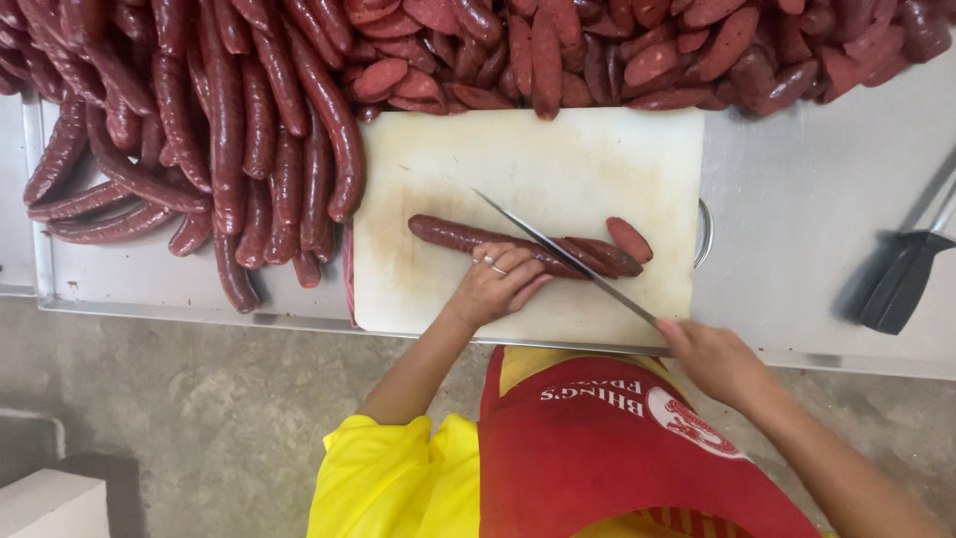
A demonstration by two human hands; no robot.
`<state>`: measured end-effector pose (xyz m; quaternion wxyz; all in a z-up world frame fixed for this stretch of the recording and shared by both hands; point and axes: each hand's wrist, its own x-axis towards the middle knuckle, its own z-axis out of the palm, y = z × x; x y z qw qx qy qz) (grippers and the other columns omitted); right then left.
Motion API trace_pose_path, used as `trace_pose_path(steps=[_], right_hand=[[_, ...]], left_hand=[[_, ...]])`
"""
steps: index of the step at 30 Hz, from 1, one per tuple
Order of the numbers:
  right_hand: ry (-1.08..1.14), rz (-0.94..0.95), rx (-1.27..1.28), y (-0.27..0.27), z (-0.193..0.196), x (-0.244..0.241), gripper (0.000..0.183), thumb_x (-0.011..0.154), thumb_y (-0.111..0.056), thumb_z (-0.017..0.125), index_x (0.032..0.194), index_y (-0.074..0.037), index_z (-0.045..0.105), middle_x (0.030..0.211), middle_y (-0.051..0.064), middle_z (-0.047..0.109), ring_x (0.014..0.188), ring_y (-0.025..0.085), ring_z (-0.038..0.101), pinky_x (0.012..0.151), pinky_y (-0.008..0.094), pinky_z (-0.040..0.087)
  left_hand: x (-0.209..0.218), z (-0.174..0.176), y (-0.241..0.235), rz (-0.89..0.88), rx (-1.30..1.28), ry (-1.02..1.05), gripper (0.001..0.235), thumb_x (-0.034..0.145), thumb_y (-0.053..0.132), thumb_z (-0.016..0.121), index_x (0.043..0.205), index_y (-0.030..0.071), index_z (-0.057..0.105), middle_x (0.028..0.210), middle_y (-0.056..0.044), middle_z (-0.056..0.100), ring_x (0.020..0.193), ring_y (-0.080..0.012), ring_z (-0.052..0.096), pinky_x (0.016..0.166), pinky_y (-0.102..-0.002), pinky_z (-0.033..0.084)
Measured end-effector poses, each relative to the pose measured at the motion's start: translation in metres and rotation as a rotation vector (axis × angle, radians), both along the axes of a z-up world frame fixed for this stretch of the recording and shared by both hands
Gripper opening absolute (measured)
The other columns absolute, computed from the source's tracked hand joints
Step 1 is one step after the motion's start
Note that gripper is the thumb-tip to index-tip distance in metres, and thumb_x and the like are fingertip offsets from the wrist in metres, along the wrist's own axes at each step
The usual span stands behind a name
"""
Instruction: The person slices several sausages one by one on a cutting board using a knife, moving the resulting slices to a pile on the workspace after each sausage is cut.
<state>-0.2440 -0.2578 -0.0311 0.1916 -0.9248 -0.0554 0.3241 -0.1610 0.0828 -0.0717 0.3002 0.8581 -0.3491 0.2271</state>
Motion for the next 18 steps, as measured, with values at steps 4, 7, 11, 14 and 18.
trace_pose_path(steps=[4, 7, 11, 14, 18], right_hand=[[0.276, -0.325, -0.143, -0.039, 0.034, -0.04, 0.065, 0.099, -0.06, 0.034, 0.13, -0.017, 0.071, 0.097, 0.018, 0.08, 0.098, 0.04, 0.074, 0.092, 0.05, 0.056], [0.32, -0.301, -0.389, -0.048, 0.064, -0.059, 0.061, 0.098, -0.061, 0.039, 0.128, -0.022, 0.074, 0.09, 0.019, 0.08, 0.095, 0.04, 0.078, 0.09, 0.049, 0.061], [0.315, -0.057, -0.539, -0.046, 0.082, -0.061, 0.06, 0.101, -0.063, 0.033, 0.123, -0.023, 0.072, 0.087, 0.013, 0.082, 0.082, 0.032, 0.083, 0.078, 0.04, 0.065], [0.397, -0.213, -0.434, -0.018, 0.074, -0.041, 0.061, 0.1, -0.062, 0.035, 0.132, -0.021, 0.066, 0.09, 0.021, 0.079, 0.088, 0.04, 0.08, 0.083, 0.047, 0.064], [0.218, -0.238, -0.063, 0.048, 0.019, 0.017, 0.062, 0.106, -0.052, 0.038, 0.103, -0.003, 0.074, 0.092, 0.032, 0.072, 0.097, 0.051, 0.067, 0.09, 0.055, 0.053]], left_hand=[[0.006, -0.001, 0.005, -0.039, -0.013, 0.019, 0.029, 0.083, 0.026, 0.089, 0.101, 0.014, 0.068, 0.105, -0.003, 0.063, 0.102, -0.0228, 0.06, 0.09, -0.039, 0.042], [0.009, 0.0, 0.0, -0.015, -0.025, 0.035, 0.029, 0.082, 0.025, 0.089, 0.099, 0.014, 0.068, 0.105, -0.002, 0.063, 0.103, -0.0231, 0.06, 0.091, -0.039, 0.042], [0.006, -0.001, 0.001, 0.002, -0.029, 0.006, 0.029, 0.083, 0.027, 0.09, 0.099, 0.015, 0.069, 0.104, -0.002, 0.063, 0.098, -0.0206, 0.06, 0.088, -0.038, 0.04], [0.005, 0.0, 0.0, 0.016, -0.046, 0.032, 0.029, 0.083, 0.025, 0.09, 0.1, 0.015, 0.069, 0.104, -0.002, 0.064, 0.098, -0.0201, 0.06, 0.089, -0.037, 0.041], [0.011, -0.001, 0.002, 0.011, -0.065, 0.102, 0.029, 0.08, 0.023, 0.091, 0.098, 0.014, 0.069, 0.101, -0.001, 0.063, 0.096, -0.0205, 0.061, 0.087, -0.037, 0.04]])
